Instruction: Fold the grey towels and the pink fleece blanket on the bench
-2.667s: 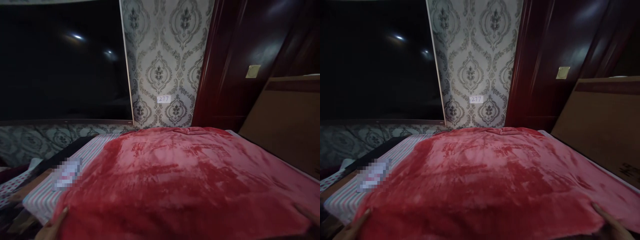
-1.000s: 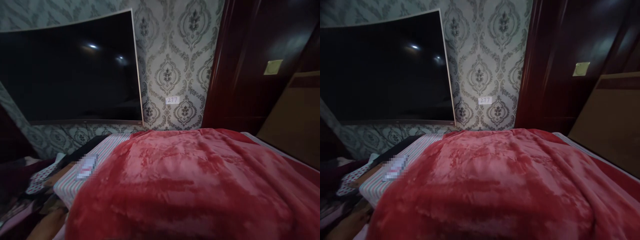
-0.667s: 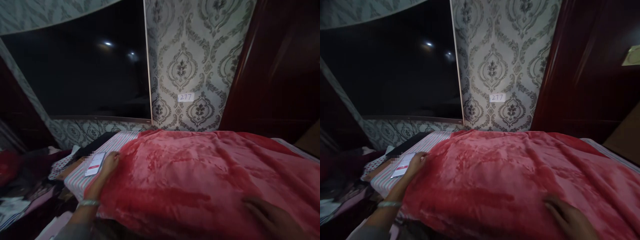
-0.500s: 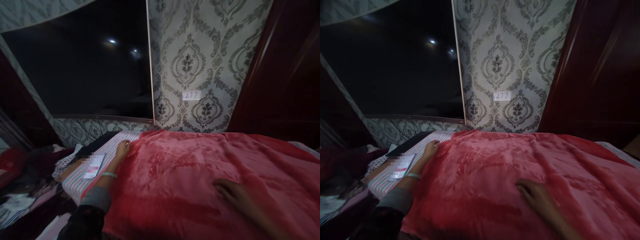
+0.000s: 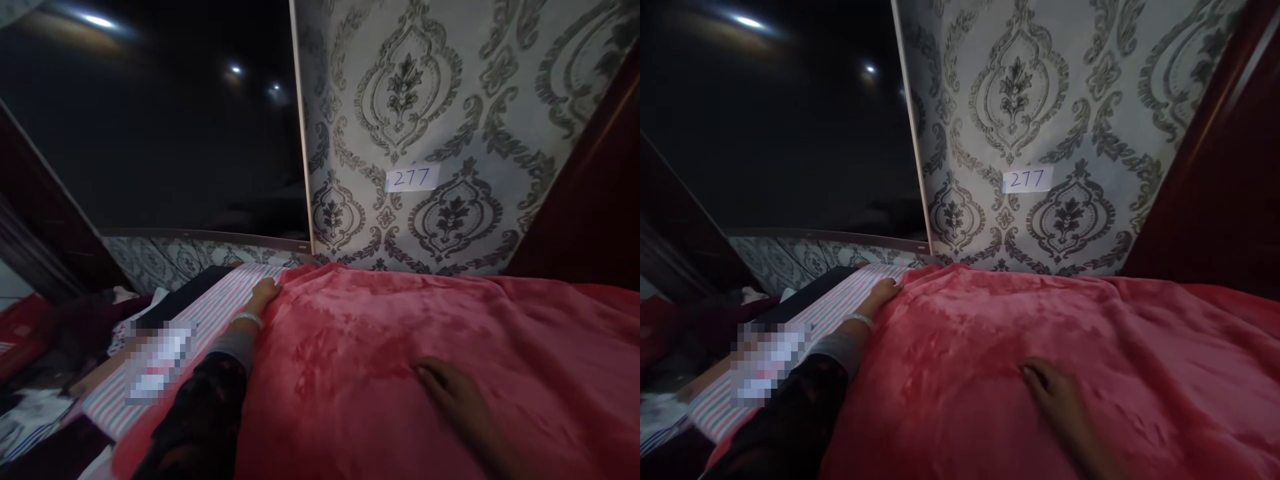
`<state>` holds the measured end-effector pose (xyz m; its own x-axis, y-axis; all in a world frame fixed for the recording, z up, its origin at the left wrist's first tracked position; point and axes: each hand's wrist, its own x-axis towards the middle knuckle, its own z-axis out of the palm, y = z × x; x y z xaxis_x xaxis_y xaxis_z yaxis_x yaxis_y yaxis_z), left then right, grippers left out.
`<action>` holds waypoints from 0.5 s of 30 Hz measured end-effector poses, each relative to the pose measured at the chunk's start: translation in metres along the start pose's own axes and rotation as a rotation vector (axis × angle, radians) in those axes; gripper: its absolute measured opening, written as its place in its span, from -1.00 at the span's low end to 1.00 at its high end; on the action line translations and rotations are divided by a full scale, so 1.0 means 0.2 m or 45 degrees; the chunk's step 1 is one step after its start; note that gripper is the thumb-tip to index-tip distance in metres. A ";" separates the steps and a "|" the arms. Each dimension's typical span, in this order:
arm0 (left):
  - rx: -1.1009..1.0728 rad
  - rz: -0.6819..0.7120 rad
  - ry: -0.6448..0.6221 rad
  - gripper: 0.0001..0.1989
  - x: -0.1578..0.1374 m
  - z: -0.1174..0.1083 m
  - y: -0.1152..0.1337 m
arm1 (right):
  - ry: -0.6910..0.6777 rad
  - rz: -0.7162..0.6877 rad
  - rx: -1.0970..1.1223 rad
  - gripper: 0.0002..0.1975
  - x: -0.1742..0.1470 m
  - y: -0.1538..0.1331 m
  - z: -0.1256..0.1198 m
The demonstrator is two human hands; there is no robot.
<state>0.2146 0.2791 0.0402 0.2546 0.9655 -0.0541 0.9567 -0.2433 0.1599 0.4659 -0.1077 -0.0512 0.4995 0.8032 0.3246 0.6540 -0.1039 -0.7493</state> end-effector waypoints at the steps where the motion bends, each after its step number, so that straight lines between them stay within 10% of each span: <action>1: 0.005 0.003 0.003 -0.64 0.02 0.01 0.01 | -0.009 -0.007 0.000 -0.55 0.00 0.01 0.00; 9: 0.011 0.117 0.172 -0.73 0.00 0.00 0.16 | -0.036 -0.017 0.022 -0.59 0.00 0.01 -0.01; 15: -0.070 0.513 0.311 -0.71 -0.48 -0.13 0.31 | -0.032 0.027 0.044 -0.58 0.01 0.01 -0.01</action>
<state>0.2466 0.1741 0.0804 0.5569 0.7904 0.2550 0.7780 -0.6040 0.1730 0.4697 -0.1077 -0.0517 0.4982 0.8156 0.2943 0.6233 -0.1010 -0.7754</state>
